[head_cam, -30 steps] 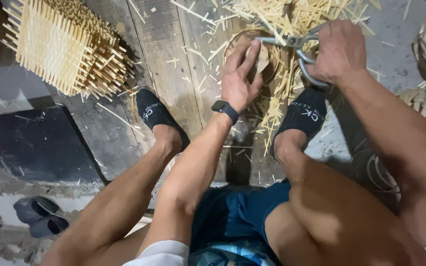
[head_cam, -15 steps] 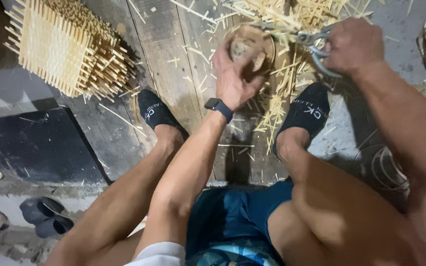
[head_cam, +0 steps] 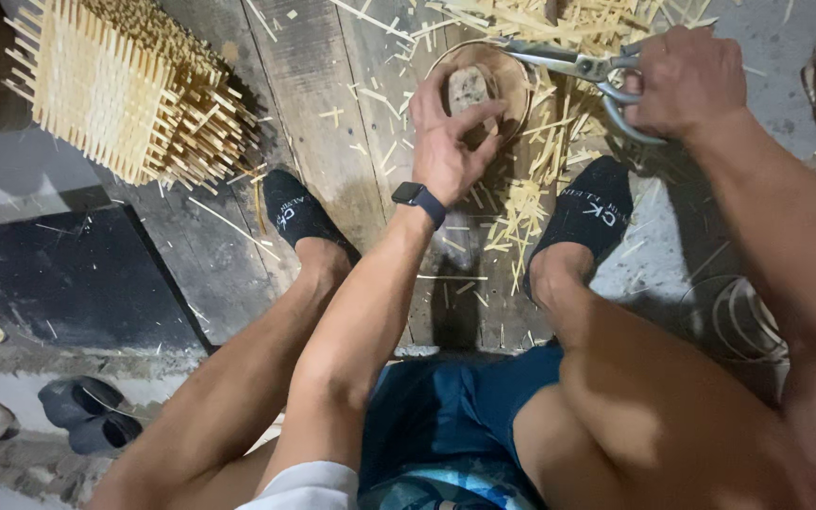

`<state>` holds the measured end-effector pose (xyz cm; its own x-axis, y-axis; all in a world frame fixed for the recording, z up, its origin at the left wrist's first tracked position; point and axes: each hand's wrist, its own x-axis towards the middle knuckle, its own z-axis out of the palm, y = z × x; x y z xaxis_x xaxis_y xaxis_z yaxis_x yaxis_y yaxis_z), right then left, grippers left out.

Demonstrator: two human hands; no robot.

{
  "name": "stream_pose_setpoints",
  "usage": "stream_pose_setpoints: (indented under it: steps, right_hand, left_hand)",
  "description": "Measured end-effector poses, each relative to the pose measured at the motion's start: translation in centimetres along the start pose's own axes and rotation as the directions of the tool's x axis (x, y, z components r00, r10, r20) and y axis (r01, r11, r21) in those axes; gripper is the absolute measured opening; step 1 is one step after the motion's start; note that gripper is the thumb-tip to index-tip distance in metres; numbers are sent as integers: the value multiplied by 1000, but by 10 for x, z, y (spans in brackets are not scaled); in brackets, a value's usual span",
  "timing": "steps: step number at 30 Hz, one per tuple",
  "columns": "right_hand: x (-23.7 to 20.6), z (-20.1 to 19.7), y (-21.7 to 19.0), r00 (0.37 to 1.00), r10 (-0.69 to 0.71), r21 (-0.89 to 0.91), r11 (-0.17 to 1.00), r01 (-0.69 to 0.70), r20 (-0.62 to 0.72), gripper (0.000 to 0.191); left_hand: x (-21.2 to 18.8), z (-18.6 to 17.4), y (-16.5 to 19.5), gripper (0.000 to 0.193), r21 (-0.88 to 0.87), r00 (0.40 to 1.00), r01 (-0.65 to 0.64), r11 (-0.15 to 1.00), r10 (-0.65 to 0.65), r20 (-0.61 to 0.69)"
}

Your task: The person sits on the floor and repeatedly picks up small square bamboo mats, places a circular wooden template on top, and uses shears to trim the protruding bamboo strips flush with the template. After each trim, the person sets the finished mat aside and picks up the next one.

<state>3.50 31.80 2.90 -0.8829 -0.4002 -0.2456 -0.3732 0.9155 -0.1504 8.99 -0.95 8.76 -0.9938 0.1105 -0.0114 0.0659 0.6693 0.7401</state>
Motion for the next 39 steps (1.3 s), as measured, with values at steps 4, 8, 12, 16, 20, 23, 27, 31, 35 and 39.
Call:
stream_pose_setpoints:
  steps: [4, 8, 12, 16, 20, 23, 27, 31, 35, 39]
  right_hand:
    - [3, 8, -18, 988, -43, -42, 998, 37, -147, 59]
    - [5, 3, -22, 1000, 8, 20, 1000, -7, -30, 35]
    - [-4, 8, 8, 935, 287, 144, 937, -319, 208, 42]
    - [-20, 30, 22, 864, 394, 60, 916, -396, -314, 64]
    - [-32, 31, 7, 862, 418, 375, 877, -300, -287, 54]
    - [-17, 19, -25, 930, 318, 814, 482, -324, 181, 47]
    - [0, 6, -71, 973, 184, 957, 226, -181, 141, 20]
    - [5, -3, -86, 966, 231, 946, 270, -177, 115, 15]
    - [2, -17, -88, 914, 239, 899, 221, -379, 327, 17]
    - [-4, -25, -98, 793, 115, 801, -124, -586, 598, 20]
  left_hand:
    - [7, -2, 0, 37, -17, 993, -39, 999, 41, 112]
    - [10, -6, -4, 35, -32, 985, -91, 995, 95, 141]
    - [16, -9, -19, 49, -212, 978, -123, 970, 154, 139]
    - [32, -4, -43, 45, -220, 939, 316, 923, -338, -70]
    - [47, 3, -57, 34, -416, 868, 495, 763, -455, 199]
    - [49, 8, -50, 32, -498, 942, 335, 800, -261, 213]
    - [38, 12, -28, 34, -546, 931, 353, 760, -230, 282]
    - [27, 21, -18, 29, -502, 938, 340, 795, -327, 119]
    - [21, 34, -37, 29, -488, 845, 518, 703, -509, 164]
    - [6, 32, -65, 34, -889, 753, 456, -41, -514, 410]
